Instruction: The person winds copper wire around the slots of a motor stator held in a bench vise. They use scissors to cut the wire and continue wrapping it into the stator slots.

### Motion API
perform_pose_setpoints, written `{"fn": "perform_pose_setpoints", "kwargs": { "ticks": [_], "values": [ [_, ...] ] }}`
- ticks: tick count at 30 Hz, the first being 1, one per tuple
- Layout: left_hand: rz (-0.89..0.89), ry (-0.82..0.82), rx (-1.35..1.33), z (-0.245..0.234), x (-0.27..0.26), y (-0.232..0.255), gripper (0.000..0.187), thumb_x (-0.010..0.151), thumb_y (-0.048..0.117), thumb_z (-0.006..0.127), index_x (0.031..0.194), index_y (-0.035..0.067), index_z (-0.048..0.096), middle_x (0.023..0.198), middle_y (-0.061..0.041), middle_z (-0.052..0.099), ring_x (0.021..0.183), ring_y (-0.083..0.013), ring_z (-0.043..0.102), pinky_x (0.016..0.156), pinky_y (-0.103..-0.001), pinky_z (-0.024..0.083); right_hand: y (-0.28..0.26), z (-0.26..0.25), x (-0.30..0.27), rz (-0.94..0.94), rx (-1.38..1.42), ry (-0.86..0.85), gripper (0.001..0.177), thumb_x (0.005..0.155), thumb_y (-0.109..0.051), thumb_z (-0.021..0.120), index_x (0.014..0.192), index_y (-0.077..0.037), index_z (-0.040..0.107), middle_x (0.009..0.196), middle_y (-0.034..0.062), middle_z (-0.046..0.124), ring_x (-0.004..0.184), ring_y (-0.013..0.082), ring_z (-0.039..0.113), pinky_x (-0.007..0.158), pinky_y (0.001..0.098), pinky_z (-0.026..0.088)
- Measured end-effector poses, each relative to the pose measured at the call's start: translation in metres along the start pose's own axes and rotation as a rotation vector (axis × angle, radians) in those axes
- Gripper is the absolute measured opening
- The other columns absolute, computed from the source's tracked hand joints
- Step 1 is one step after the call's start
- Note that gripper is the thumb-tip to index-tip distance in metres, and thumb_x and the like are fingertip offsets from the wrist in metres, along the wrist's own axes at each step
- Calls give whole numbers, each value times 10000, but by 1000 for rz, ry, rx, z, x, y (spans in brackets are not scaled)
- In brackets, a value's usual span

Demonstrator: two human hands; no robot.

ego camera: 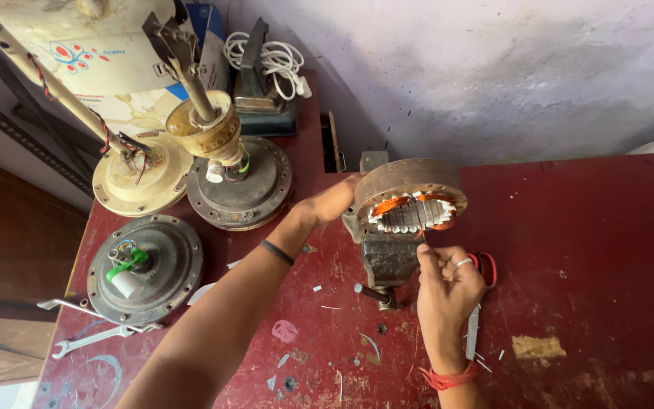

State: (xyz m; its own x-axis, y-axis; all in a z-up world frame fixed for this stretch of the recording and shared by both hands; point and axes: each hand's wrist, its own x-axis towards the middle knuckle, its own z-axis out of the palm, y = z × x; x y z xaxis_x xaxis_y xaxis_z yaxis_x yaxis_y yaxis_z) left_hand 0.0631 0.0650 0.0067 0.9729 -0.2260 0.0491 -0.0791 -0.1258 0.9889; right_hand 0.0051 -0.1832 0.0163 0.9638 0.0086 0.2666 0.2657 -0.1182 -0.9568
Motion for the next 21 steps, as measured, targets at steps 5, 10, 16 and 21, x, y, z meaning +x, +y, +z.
{"fn": "perform_pose_setpoints", "kwargs": {
  "ticks": [5, 10, 16, 21],
  "values": [
    [-179, 73, -116, 9, -9, 5, 590, 1041, 388, 289, 1501, 57, 452, 1518, -144, 530, 1422, -258, 470, 1188, -372, 336, 13, -14, -14, -102, -19, -78, 204, 972, -127, 699, 788, -59, 644, 608, -39, 582, 486, 37, 454, 430, 215, 299],
    [-247, 67, -94, 6, -11, 4, 617, 1038, 423, 276, 1501, 62, 468, 1519, -134, 529, 1422, -256, 467, 1184, -378, 323, 34, -36, -49, 2, -266, -123, 255, 943, -249, 680, 737, -99, 680, 514, -18, 546, 413, 76, 430, 388, 258, 283],
    [-229, 101, -144, 0, -6, -23, 597, 1037, 399, 285, 1448, 43, 529, 1413, -132, 617, 1304, -232, 556, 1140, -379, 387, 64, -85, -107, 278, -238, -255, 310, 877, -290, 759, 676, -68, 680, 489, 26, 564, 441, 105, 462, 448, 290, 352],
    [-53, 205, 7, -1, -5, -50, 480, 1018, 298, 420, 1274, -37, 649, 1220, -163, 681, 1118, -227, 598, 1031, -404, 491, 56, -106, -99, 386, -336, -370, 228, 753, -253, 840, 888, -77, 789, 703, 57, 714, 585, 113, 629, 542, 269, 493]
  ]
}}
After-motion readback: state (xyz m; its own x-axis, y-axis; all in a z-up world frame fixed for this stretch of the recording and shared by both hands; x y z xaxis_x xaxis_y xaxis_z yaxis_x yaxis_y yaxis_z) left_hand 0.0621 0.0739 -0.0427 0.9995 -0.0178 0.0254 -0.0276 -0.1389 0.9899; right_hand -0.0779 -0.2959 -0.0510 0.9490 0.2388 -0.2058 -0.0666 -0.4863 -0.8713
